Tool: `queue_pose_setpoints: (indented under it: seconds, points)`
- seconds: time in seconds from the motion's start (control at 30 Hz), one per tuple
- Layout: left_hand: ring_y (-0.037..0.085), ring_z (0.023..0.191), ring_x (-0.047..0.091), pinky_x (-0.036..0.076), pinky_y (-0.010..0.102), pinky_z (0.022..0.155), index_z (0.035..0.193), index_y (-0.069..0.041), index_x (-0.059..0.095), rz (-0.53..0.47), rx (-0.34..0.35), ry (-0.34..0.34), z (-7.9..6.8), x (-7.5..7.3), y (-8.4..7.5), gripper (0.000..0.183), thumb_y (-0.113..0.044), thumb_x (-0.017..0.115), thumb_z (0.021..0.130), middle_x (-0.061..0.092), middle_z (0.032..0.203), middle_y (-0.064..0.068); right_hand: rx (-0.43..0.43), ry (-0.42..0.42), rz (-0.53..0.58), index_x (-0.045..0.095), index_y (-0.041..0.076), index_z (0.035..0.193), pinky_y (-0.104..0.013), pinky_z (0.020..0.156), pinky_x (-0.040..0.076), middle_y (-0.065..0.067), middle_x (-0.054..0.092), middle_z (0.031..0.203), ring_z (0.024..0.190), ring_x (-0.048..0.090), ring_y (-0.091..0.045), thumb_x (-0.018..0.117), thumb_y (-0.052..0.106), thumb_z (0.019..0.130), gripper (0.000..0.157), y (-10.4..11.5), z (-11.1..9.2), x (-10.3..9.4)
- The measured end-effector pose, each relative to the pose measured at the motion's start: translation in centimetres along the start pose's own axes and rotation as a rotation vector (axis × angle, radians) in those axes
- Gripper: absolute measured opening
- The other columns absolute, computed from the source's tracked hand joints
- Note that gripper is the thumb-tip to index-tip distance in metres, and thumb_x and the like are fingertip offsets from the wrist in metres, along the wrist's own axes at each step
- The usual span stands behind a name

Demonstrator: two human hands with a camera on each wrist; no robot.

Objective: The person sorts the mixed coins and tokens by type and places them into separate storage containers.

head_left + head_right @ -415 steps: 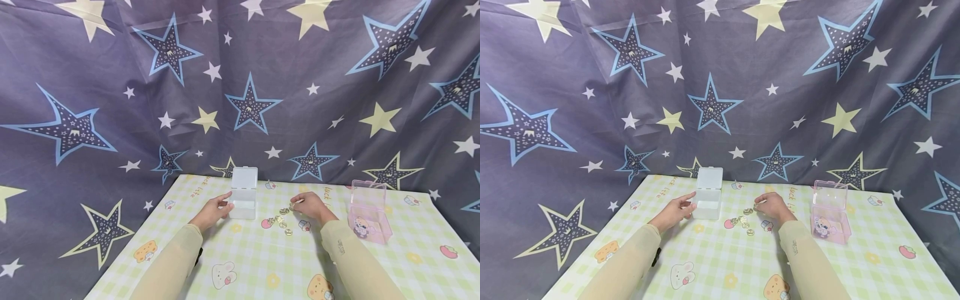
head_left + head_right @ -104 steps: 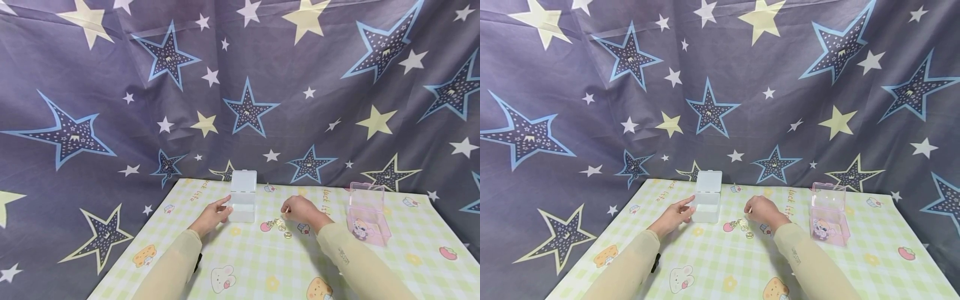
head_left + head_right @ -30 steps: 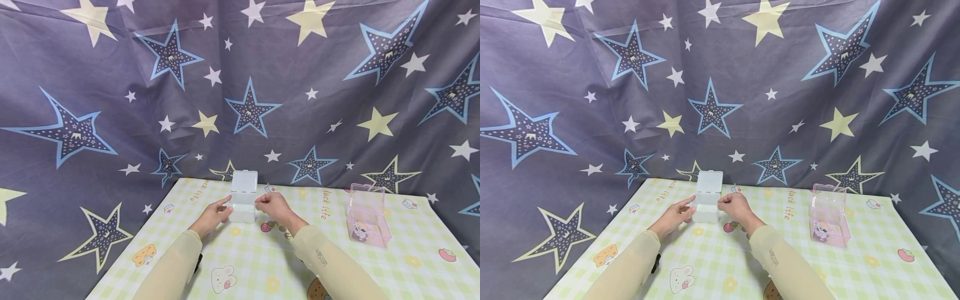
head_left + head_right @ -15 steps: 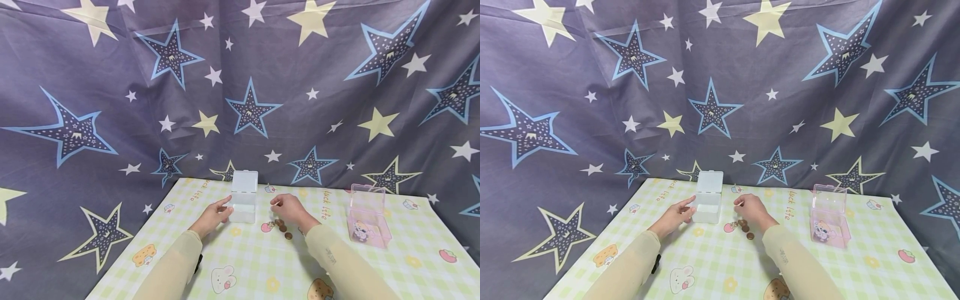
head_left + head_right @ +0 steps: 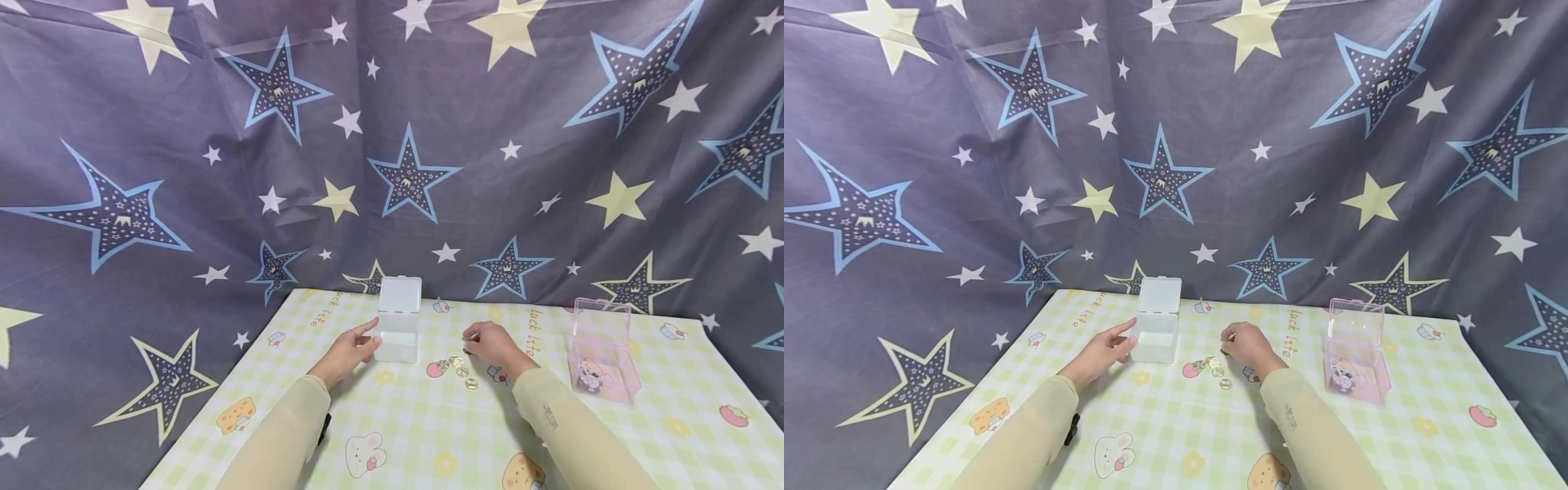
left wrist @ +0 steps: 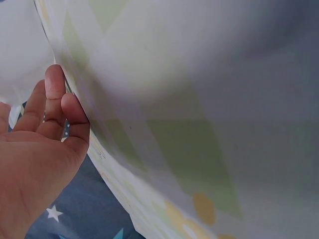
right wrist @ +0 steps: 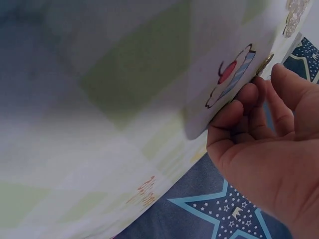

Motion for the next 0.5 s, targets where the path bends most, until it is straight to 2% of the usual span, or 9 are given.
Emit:
queue_pose_setpoints:
  seconds: [0.27,0.5]
  points:
    - [0.021,0.095,0.073,0.047,0.040,0.091,0.166,-0.031,0.042,0.005,0.007,0.004,-0.05,-0.12,-0.17,0.060,-0.037,0.062,0.110,0.075,0.132,0.011,-0.057,0.039,-0.054,0.077,0.004,0.119,-0.041,0.094,0.055,-0.007,0.074,0.103,0.090,0.063,-0.016,0.080,0.011,0.096,0.024,-0.01,0.03,0.04]
    - [0.021,0.097,0.074,0.048,0.038,0.089,0.166,-0.032,0.043,-0.005,-0.001,0.000,0.00,0.03,-0.05,0.059,-0.036,0.063,0.110,0.074,0.136,0.012,-0.064,0.048,-0.041,0.078,0.002,0.117,-0.040,0.094,0.057,-0.005,0.076,0.103,0.089,0.063,-0.014,0.085,0.007,0.091,0.027,-0.30,-0.05,0.08]
Point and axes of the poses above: each hand's wrist, its own z-axis towards the middle knuckle, its own x-axis out of the palm, y = z × x, the point moved 3 cm from there along z, towards the middle knuckle
